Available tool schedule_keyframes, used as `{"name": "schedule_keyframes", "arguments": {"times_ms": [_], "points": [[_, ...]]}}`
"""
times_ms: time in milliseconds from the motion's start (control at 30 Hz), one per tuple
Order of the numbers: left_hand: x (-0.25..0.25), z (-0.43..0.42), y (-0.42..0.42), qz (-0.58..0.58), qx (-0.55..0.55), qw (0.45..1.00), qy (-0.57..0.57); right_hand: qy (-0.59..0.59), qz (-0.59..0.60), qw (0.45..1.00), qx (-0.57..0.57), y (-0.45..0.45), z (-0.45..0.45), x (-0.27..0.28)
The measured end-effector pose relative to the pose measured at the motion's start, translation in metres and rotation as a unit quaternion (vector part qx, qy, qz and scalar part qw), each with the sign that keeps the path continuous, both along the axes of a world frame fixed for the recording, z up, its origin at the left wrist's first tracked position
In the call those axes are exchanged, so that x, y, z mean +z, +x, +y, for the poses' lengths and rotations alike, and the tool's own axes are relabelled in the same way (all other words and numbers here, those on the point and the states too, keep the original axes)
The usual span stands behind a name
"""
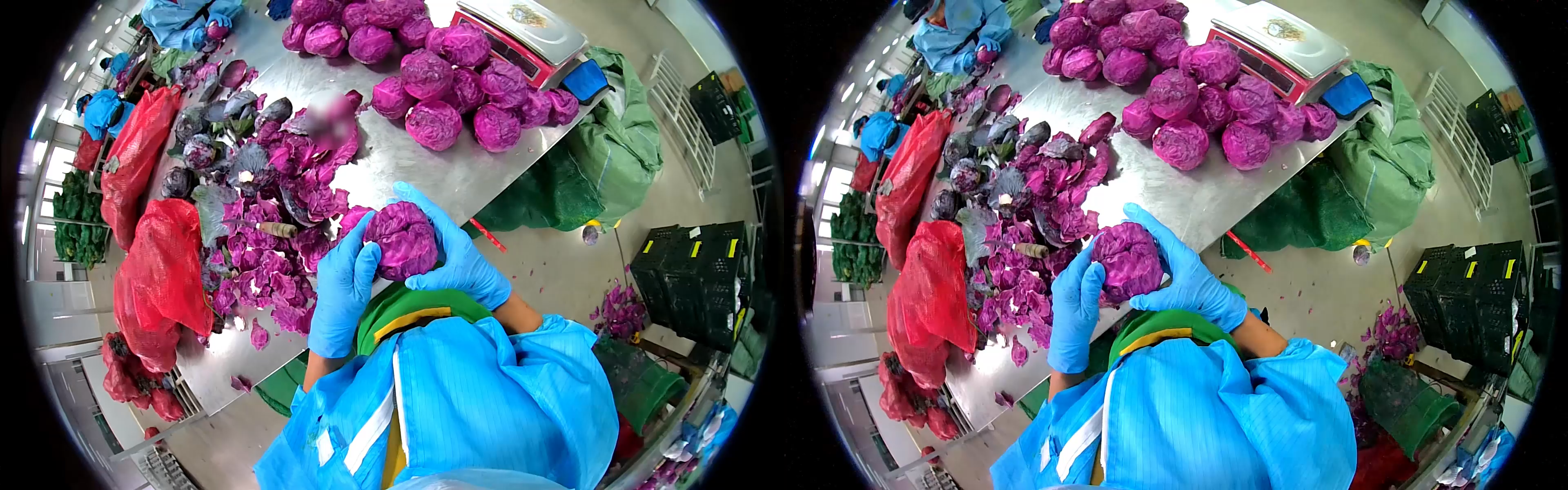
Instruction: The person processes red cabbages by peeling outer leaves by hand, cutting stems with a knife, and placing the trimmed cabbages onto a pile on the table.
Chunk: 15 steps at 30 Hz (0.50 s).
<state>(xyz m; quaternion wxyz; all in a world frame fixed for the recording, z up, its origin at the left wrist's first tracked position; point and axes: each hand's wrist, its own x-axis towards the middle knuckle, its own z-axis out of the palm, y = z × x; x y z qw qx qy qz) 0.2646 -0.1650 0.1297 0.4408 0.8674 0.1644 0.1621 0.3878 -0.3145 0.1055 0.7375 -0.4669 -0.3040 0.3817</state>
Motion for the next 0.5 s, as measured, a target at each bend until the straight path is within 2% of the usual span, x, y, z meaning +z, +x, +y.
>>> {"name": "schedule_keyframes", "arguments": {"times_ms": [33, 67, 167, 200, 267, 300, 333, 367, 433, 500], "points": [[-0.005, 0.0, 0.002, 0.0, 0.004, 1.0, 0.022, 0.002, -0.009, 1.0, -0.007, 0.001, 0.0, 0.0], [-0.013, -0.004, 0.008, -0.068, 0.011, 0.998, 0.013, 0.005, -0.019, 1.0, -0.014, 0.002, -0.001, -0.001], [-0.038, -0.006, 0.007, -0.09, 0.059, 0.994, -0.021, 0.022, 0.001, 1.0, 0.013, 0.008, -0.007, -0.008], [-0.052, -0.003, 0.003, -0.082, 0.039, 0.996, 0.023, 0.019, -0.018, 1.0, -0.003, 0.008, -0.007, -0.01], [-0.066, -0.006, 0.013, -0.149, 0.096, 0.97, -0.168, 0.01, -0.063, 0.997, -0.05, 0.01, -0.008, -0.013], [-0.068, -0.008, 0.02, -0.175, 0.117, 0.942, -0.263, -0.019, -0.137, 0.986, -0.093, 0.012, -0.012, -0.014], [-0.064, -0.002, 0.021, -0.107, 0.135, 0.923, -0.345, -0.062, -0.242, 0.959, -0.137, 0.015, -0.017, -0.01], [-0.06, -0.001, 0.03, 0.005, 0.167, 0.878, -0.448, -0.108, -0.343, 0.917, -0.175, 0.018, -0.023, -0.007], [-0.059, -0.007, 0.035, 0.058, 0.006, 0.751, -0.657, -0.112, -0.43, 0.881, -0.161, 0.023, -0.025, -0.012], [-0.06, -0.023, 0.054, 0.062, 0.0, 0.673, -0.737, -0.125, -0.504, 0.851, -0.079, 0.027, -0.025, -0.014]]}}
